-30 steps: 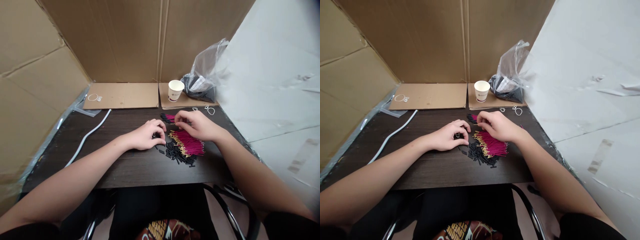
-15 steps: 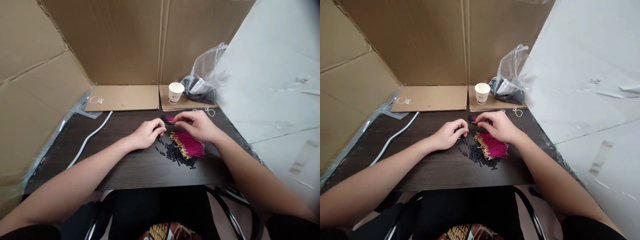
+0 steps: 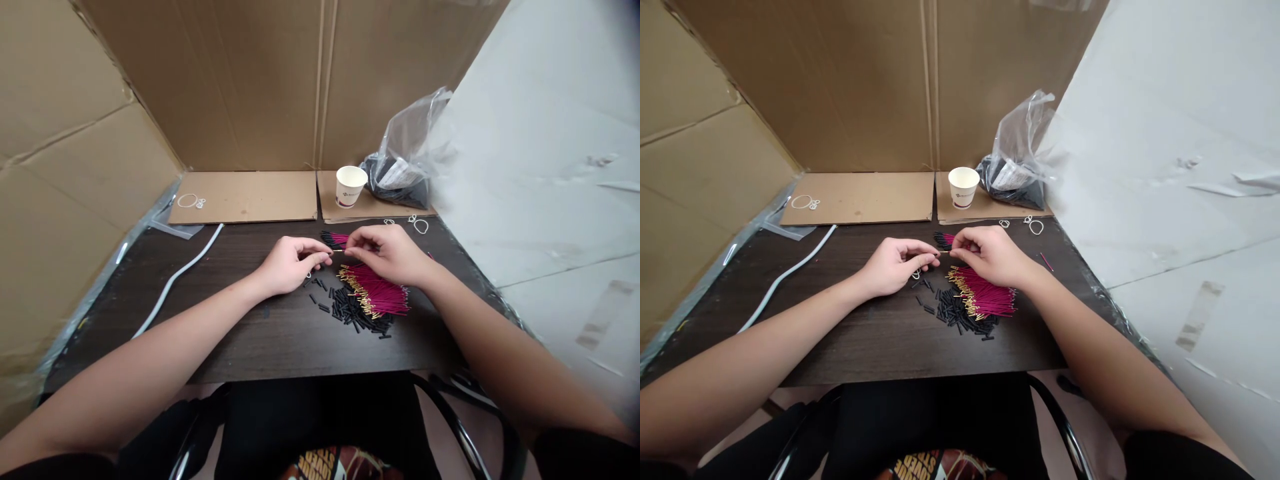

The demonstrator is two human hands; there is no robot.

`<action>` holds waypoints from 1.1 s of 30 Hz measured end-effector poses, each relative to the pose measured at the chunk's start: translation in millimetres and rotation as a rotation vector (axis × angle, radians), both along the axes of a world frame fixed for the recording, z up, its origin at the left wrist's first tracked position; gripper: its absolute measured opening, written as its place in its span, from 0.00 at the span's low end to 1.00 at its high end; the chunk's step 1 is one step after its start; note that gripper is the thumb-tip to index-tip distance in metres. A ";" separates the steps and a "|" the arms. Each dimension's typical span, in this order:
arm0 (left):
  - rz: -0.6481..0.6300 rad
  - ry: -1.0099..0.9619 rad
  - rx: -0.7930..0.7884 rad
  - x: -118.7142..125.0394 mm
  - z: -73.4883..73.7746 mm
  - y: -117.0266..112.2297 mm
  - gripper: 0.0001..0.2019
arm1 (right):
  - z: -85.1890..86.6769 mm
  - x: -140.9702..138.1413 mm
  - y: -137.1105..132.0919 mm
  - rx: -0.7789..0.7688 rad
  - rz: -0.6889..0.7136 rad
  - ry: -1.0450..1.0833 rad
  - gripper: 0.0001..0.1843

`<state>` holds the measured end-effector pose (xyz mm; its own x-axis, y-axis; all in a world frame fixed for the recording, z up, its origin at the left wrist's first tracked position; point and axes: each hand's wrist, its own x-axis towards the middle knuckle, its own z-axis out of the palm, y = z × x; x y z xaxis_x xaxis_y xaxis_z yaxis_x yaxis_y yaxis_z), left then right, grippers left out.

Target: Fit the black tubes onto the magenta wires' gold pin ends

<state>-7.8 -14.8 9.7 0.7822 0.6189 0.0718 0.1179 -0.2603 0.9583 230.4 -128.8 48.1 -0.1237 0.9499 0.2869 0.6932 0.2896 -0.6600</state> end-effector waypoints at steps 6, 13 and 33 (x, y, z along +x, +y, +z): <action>-0.002 0.000 0.020 -0.2 -2.3 0.3 0.13 | 0.5 -2.1 -0.1 -0.014 0.023 -0.019 0.12; -0.019 0.015 0.023 -0.3 -1.3 0.0 0.13 | -0.7 -1.7 -0.3 0.001 0.020 -0.037 0.11; -0.046 0.071 0.206 -1.9 4.6 -5.9 0.11 | -9.4 -5.1 -0.4 0.160 0.164 -0.160 0.05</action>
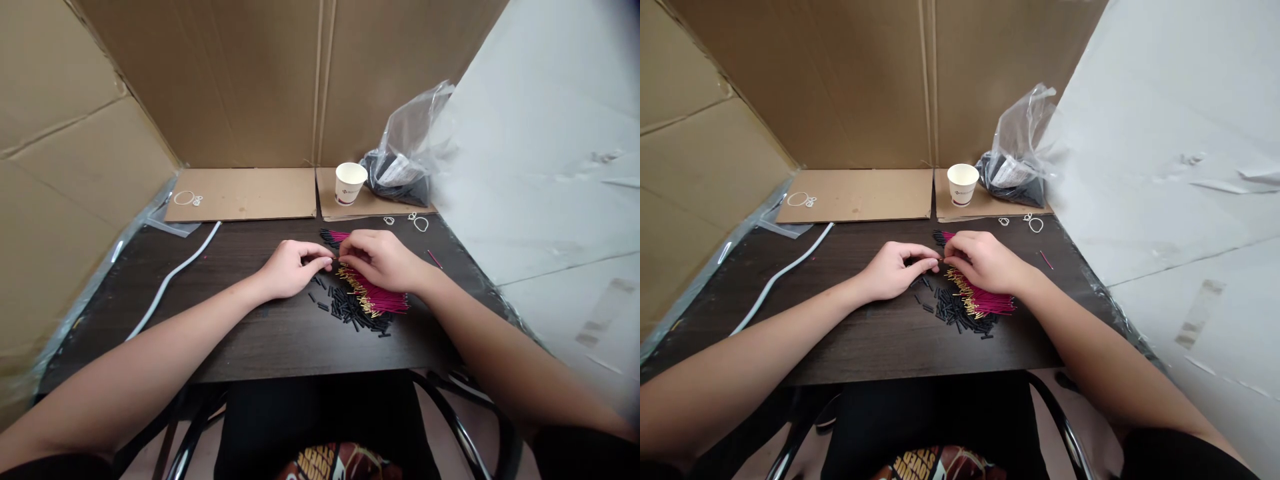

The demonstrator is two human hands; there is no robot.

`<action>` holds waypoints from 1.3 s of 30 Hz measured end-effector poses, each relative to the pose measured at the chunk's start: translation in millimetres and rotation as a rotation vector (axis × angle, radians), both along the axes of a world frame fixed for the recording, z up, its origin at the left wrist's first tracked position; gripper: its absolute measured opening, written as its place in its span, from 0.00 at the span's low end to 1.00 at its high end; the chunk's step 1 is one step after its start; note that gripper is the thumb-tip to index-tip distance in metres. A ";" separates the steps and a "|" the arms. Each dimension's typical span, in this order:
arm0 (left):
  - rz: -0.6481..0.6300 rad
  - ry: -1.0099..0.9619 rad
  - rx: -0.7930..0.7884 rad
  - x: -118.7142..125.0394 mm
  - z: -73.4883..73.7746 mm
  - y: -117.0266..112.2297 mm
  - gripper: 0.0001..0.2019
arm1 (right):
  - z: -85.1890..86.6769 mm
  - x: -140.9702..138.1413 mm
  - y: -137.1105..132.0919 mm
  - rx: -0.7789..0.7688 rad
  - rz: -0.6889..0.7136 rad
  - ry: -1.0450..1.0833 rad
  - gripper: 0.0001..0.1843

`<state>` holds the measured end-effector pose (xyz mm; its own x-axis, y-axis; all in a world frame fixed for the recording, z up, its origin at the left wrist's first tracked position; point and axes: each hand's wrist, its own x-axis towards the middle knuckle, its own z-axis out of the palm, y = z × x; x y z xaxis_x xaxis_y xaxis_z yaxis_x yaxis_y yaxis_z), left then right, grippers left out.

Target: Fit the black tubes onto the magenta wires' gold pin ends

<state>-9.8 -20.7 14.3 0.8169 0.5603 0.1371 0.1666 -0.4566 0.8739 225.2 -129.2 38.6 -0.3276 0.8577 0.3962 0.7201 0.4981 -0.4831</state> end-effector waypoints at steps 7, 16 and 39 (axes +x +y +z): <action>-0.002 -0.008 -0.001 0.1 -0.4 0.1 0.10 | -6.5 0.8 2.9 0.054 0.037 -0.019 0.05; -0.011 0.001 -0.015 0.4 -0.9 -0.7 0.10 | -10.6 -0.1 2.4 0.079 0.051 -0.043 0.06; 0.154 -0.077 0.097 2.1 -1.3 0.1 0.11 | -12.3 26.5 14.5 0.003 -0.048 -0.034 0.03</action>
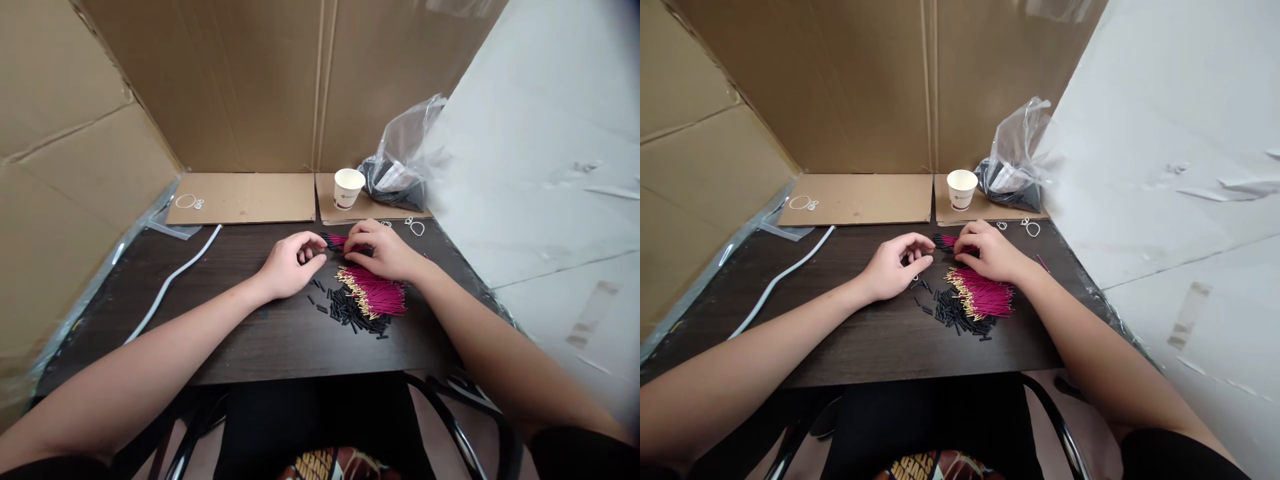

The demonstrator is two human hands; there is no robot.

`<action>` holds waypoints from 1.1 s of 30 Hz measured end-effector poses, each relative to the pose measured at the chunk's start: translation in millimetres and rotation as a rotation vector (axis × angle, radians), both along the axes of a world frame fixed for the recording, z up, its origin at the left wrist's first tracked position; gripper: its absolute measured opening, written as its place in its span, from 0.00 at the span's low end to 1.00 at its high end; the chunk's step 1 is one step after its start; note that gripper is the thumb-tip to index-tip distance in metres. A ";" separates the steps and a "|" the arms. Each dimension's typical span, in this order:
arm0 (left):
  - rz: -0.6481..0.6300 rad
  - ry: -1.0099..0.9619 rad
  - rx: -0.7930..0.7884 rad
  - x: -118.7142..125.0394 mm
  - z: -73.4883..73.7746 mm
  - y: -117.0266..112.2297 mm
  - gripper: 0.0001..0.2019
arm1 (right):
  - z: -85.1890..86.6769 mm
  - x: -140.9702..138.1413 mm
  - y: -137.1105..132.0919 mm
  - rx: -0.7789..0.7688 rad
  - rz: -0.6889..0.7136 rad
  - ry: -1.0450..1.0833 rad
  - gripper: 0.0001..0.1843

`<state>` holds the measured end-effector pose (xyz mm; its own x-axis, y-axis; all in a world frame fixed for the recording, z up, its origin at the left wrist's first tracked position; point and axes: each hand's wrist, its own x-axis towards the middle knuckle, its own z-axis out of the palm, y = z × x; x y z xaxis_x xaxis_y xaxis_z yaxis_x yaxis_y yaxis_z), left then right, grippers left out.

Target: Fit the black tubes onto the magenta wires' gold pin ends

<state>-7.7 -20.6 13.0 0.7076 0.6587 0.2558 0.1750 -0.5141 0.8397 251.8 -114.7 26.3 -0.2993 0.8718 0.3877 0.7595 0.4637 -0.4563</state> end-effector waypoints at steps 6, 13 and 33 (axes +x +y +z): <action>0.026 0.055 0.047 -0.4 0.0 1.1 0.08 | -8.5 9.4 6.1 -0.039 -0.037 -0.007 0.04; 0.068 0.166 0.209 -3.1 -1.6 5.8 0.15 | 3.7 47.2 4.0 -0.233 -0.146 -0.050 0.30; -0.016 0.414 0.160 -2.5 -12.5 13.5 0.46 | -8.9 33.8 13.5 -0.194 -0.054 -0.121 0.30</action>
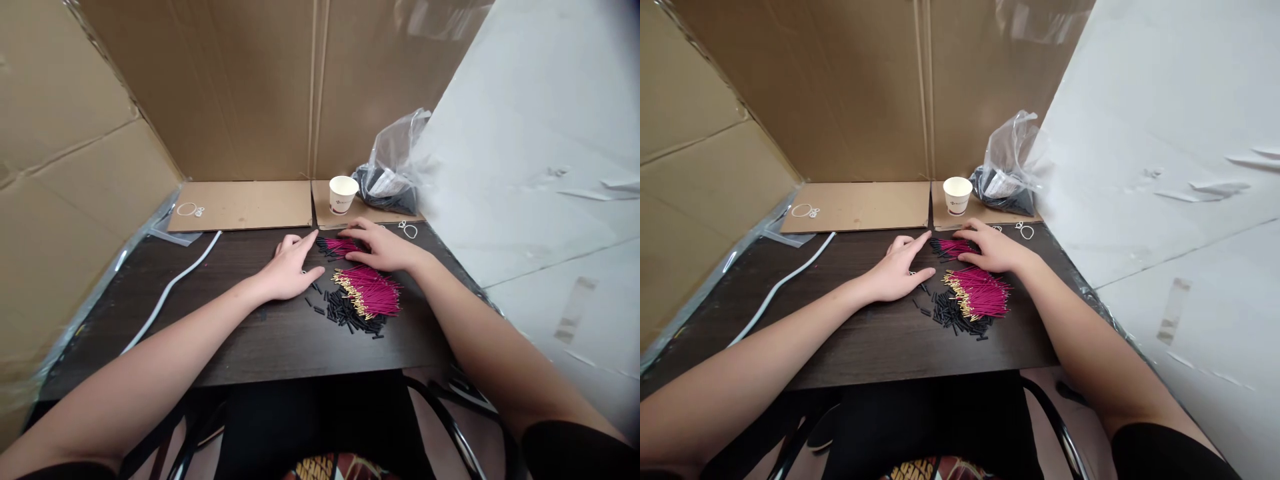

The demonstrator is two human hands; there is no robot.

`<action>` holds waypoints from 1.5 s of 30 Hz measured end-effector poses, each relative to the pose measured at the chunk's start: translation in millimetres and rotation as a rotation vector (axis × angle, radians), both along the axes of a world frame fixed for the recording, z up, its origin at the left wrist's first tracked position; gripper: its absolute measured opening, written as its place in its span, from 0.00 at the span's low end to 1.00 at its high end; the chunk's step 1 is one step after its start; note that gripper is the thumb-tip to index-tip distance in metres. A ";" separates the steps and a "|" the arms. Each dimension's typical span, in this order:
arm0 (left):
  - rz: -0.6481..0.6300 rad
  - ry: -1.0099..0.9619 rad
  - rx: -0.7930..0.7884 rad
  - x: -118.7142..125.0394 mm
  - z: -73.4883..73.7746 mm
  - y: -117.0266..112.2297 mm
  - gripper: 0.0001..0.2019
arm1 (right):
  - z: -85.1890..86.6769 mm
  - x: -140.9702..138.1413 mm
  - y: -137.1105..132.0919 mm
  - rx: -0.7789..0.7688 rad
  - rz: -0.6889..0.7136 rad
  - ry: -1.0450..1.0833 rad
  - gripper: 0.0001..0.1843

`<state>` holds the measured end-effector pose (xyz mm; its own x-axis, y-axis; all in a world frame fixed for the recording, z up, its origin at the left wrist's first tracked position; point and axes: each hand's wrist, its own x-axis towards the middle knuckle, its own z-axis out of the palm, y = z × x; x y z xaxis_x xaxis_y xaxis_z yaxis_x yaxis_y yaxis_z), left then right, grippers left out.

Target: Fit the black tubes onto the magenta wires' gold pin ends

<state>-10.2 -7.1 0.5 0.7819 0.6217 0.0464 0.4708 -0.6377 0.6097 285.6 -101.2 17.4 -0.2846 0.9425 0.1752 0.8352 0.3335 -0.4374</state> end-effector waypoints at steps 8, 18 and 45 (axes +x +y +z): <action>-0.050 -0.059 0.015 1.6 -2.7 4.7 0.43 | -8.4 -5.6 6.7 0.189 0.076 -0.155 0.19; -0.052 -0.104 0.074 2.9 0.2 2.6 0.36 | -0.7 -35.2 9.9 0.161 0.000 -0.458 0.16; -0.028 -0.077 0.106 7.6 1.4 3.8 0.27 | 21.6 -58.0 14.0 -0.297 -0.299 -0.562 0.20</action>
<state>-2.6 -3.3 1.9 0.7902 0.5884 0.1714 0.4067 -0.7127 0.5716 227.6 -87.2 39.0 0.0225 0.9797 -0.1994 0.9986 -0.0126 0.0508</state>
